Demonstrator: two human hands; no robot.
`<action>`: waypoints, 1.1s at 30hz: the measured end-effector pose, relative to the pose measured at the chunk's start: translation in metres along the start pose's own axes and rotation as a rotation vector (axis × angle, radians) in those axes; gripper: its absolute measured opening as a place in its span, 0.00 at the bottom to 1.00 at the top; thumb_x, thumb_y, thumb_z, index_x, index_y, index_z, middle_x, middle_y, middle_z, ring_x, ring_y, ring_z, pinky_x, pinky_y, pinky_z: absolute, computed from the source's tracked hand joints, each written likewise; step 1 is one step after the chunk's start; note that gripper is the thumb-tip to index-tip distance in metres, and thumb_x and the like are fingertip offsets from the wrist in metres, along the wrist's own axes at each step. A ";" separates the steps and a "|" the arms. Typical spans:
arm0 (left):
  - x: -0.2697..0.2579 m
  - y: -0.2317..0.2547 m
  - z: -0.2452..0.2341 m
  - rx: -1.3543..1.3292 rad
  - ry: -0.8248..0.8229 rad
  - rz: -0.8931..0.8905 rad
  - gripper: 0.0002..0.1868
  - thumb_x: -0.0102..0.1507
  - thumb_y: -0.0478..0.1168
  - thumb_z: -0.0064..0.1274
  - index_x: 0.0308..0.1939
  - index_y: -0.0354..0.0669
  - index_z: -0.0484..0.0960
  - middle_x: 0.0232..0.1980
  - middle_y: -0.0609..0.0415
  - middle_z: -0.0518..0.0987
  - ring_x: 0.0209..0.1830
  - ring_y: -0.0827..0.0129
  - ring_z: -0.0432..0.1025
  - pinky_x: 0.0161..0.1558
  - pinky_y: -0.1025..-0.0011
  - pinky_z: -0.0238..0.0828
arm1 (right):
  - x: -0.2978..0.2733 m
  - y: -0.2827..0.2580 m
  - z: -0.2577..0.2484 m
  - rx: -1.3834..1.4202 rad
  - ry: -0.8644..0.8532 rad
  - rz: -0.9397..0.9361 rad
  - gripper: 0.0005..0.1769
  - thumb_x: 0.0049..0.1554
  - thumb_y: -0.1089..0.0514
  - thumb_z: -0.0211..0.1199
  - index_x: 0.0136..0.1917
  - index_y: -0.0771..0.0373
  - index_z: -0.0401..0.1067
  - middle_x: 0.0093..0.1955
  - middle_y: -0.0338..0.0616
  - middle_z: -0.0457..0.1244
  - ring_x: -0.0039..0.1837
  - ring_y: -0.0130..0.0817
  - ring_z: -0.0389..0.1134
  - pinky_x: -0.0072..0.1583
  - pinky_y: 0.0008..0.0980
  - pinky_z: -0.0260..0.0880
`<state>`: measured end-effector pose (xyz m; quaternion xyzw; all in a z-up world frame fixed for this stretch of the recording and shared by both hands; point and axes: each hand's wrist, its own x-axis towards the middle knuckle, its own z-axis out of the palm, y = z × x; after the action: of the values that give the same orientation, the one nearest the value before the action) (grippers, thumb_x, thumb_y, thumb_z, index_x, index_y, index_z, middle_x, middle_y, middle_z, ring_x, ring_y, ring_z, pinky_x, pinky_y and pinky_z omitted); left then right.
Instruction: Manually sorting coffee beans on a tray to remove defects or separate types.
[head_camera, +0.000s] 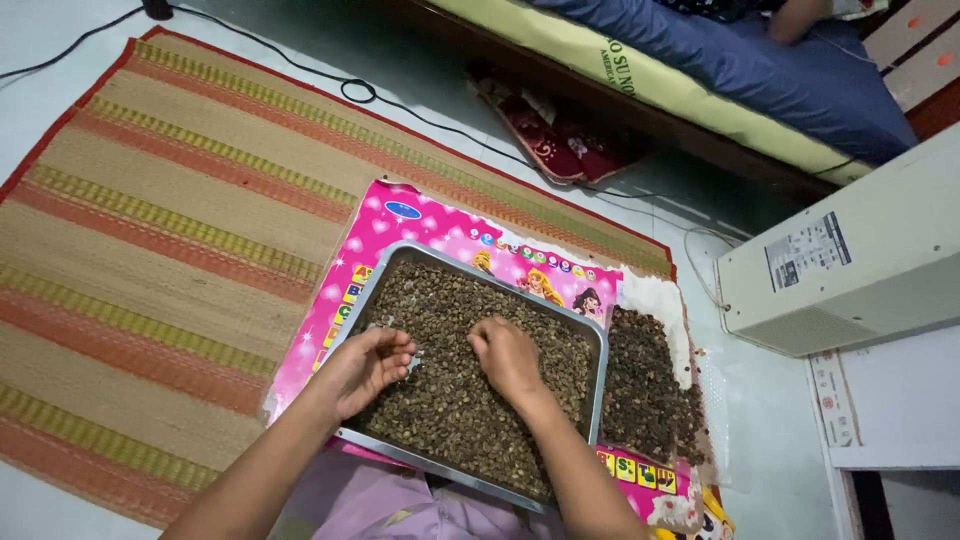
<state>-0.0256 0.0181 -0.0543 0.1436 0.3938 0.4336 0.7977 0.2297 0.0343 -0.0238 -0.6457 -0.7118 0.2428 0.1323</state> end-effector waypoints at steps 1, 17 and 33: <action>0.004 0.002 0.003 -0.003 0.000 0.002 0.14 0.67 0.40 0.49 0.47 0.31 0.82 0.38 0.46 0.83 0.34 0.67 0.80 0.36 0.74 0.80 | -0.006 -0.004 -0.006 -0.003 -0.001 -0.002 0.08 0.64 0.57 0.61 0.52 0.61 0.78 0.46 0.47 0.69 0.51 0.45 0.72 0.53 0.40 0.71; 0.058 0.033 0.047 0.430 0.060 0.175 0.20 0.70 0.34 0.36 0.64 0.30 0.73 0.43 0.41 0.83 0.29 0.74 0.71 0.28 0.80 0.72 | 0.027 0.000 -0.004 -0.091 -0.021 -0.148 0.09 0.65 0.56 0.57 0.56 0.60 0.74 0.50 0.50 0.69 0.55 0.52 0.71 0.55 0.49 0.72; 0.093 0.011 0.070 1.855 0.104 0.405 0.10 0.64 0.37 0.48 0.42 0.34 0.81 0.41 0.35 0.82 0.39 0.41 0.79 0.43 0.47 0.77 | -0.087 0.059 -0.002 1.899 -0.011 0.186 0.12 0.63 0.64 0.49 0.59 0.68 0.67 0.44 0.46 0.63 0.41 0.27 0.62 0.40 0.23 0.66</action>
<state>0.0503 0.1074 -0.0496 0.7659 0.5835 0.0838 0.2567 0.2930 -0.0485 -0.0421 -0.3215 -0.1639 0.7320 0.5779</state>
